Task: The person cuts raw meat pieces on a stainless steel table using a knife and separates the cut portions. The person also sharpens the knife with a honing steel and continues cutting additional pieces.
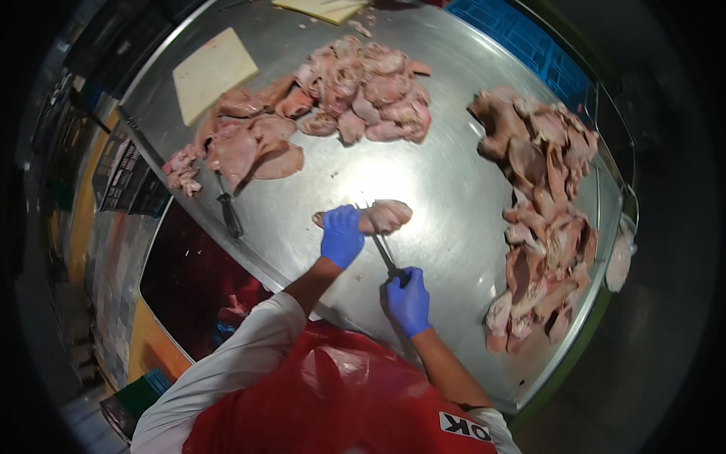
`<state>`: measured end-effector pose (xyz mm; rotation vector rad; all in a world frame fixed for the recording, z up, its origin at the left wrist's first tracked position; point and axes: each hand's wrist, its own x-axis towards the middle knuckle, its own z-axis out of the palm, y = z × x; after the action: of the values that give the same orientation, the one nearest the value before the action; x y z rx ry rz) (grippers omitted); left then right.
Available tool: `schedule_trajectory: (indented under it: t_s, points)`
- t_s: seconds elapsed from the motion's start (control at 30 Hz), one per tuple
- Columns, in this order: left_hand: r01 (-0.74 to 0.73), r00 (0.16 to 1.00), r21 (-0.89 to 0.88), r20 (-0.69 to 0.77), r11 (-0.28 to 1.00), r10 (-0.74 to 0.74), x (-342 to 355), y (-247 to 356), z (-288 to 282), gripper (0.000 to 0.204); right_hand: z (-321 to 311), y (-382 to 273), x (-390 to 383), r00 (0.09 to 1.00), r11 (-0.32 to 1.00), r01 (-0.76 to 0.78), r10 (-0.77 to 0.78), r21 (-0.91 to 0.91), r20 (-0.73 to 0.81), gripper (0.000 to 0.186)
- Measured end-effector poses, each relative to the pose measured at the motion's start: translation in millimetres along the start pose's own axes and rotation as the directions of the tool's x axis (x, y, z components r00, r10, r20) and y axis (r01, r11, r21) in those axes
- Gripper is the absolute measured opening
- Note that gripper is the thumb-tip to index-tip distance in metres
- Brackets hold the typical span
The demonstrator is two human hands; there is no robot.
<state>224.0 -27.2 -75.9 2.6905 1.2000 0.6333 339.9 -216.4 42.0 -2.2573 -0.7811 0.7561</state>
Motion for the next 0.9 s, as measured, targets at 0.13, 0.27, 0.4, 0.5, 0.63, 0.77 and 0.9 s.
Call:
schedule_trajectory:
  t_s: [0.13, 0.27, 0.4, 0.5, 0.63, 0.77, 0.9]
  points:
    - [-0.035, 0.999, 0.011, -0.017, 0.999, 0.035, -1, 10, -30, 0.053, -18, 0, -1, 1.000, 1.000, 0.004, -0.004, 0.011, 0.006, 0.031]
    - [-0.029, 0.999, -0.045, -0.016, 0.999, 0.028, 0, 7, -27, 0.052, -37, -7, -1, 0.986, 0.985, -0.047, 0.071, -0.165, 0.148, 0.036]
    - [-0.004, 1.000, -0.084, -0.012, 0.996, 0.003, 2, 8, -30, 0.052, -48, -7, -4, 0.983, 0.963, 0.004, 0.046, -0.270, 0.180, 0.039]
    - [-0.001, 1.000, -0.068, 0.000, 0.998, 0.001, 1, 6, -30, 0.051, -53, -2, -9, 0.977, 0.944, 0.019, 0.053, -0.330, 0.206, 0.038]
    - [0.009, 0.999, -0.052, 0.050, 0.999, -0.006, 2, 5, -30, 0.049, -56, 1, -16, 0.975, 0.920, 0.061, 0.029, -0.388, 0.222, 0.036]
    - [0.053, 0.990, -0.087, 0.134, 0.995, -0.042, 2, 9, -37, 0.049, -50, -8, -17, 0.978, 0.889, 0.067, 0.032, -0.453, 0.206, 0.035]
    - [-0.014, 0.999, -0.158, -0.031, 0.987, 0.009, -7, 4, -42, 0.051, -46, -20, -15, 0.973, 0.860, 0.114, 0.006, -0.497, 0.233, 0.034]
